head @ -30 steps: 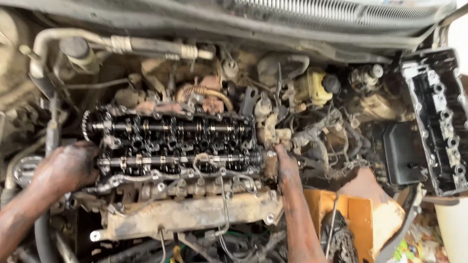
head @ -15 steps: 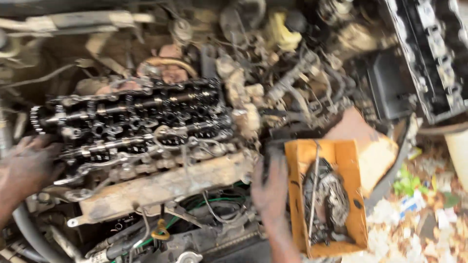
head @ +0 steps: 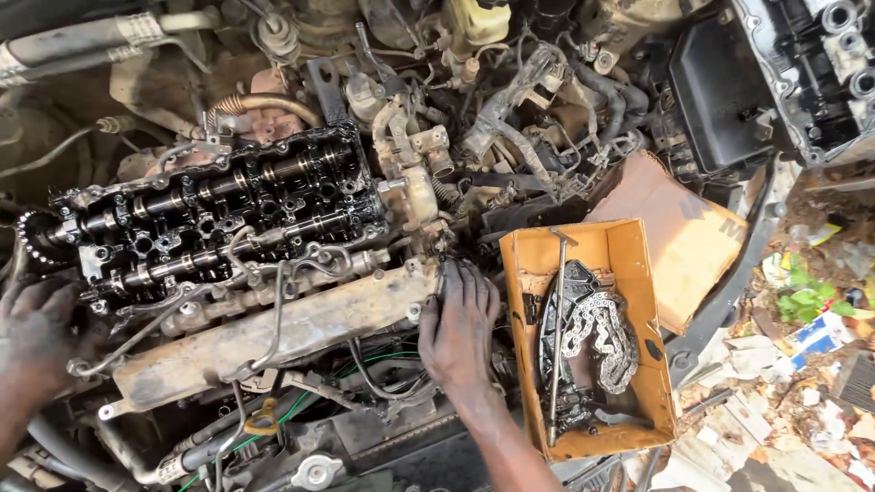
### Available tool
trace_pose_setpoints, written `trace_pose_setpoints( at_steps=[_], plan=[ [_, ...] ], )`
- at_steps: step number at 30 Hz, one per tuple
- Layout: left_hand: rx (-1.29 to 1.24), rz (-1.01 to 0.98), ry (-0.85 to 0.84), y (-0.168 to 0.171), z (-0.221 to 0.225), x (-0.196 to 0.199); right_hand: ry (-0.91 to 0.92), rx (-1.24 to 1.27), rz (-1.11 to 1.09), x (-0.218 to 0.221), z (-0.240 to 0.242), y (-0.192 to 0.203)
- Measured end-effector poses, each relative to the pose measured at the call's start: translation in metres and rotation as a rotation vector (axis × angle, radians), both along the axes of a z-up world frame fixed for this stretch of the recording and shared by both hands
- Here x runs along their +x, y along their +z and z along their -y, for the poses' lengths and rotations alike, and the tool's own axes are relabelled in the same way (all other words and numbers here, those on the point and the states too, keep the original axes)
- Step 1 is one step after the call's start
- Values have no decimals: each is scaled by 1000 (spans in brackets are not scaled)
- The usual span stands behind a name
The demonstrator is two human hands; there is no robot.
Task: The person works on a car engine with the valve cover removed, using a wrench to loosen and tighten bolts around the cylinder head and camshaft area. They reposition around the engine bay, handle fasteners, and use a T-handle wrench on components near the engine block.
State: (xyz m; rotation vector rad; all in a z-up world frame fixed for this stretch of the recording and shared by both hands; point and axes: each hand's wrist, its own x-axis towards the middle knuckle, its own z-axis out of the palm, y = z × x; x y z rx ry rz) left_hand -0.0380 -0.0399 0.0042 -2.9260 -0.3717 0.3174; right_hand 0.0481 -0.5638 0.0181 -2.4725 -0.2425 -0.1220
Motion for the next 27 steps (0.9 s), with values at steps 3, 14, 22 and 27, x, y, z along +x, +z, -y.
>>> trace_pose_setpoints(
  at_steps=[3,14,22,27],
  plan=[
    [234,19,-187,26,43,11,-10,27,-36,3,-16,27],
    [-22,151,-34,-31,-8,-30,248,-210,-434,71,-77,18],
    [152,144,-71,24,60,10,313,-236,-692,85,-71,24],
    [217,-74,61,16,48,7,286,-214,-646,84,-72,29]
  ],
)
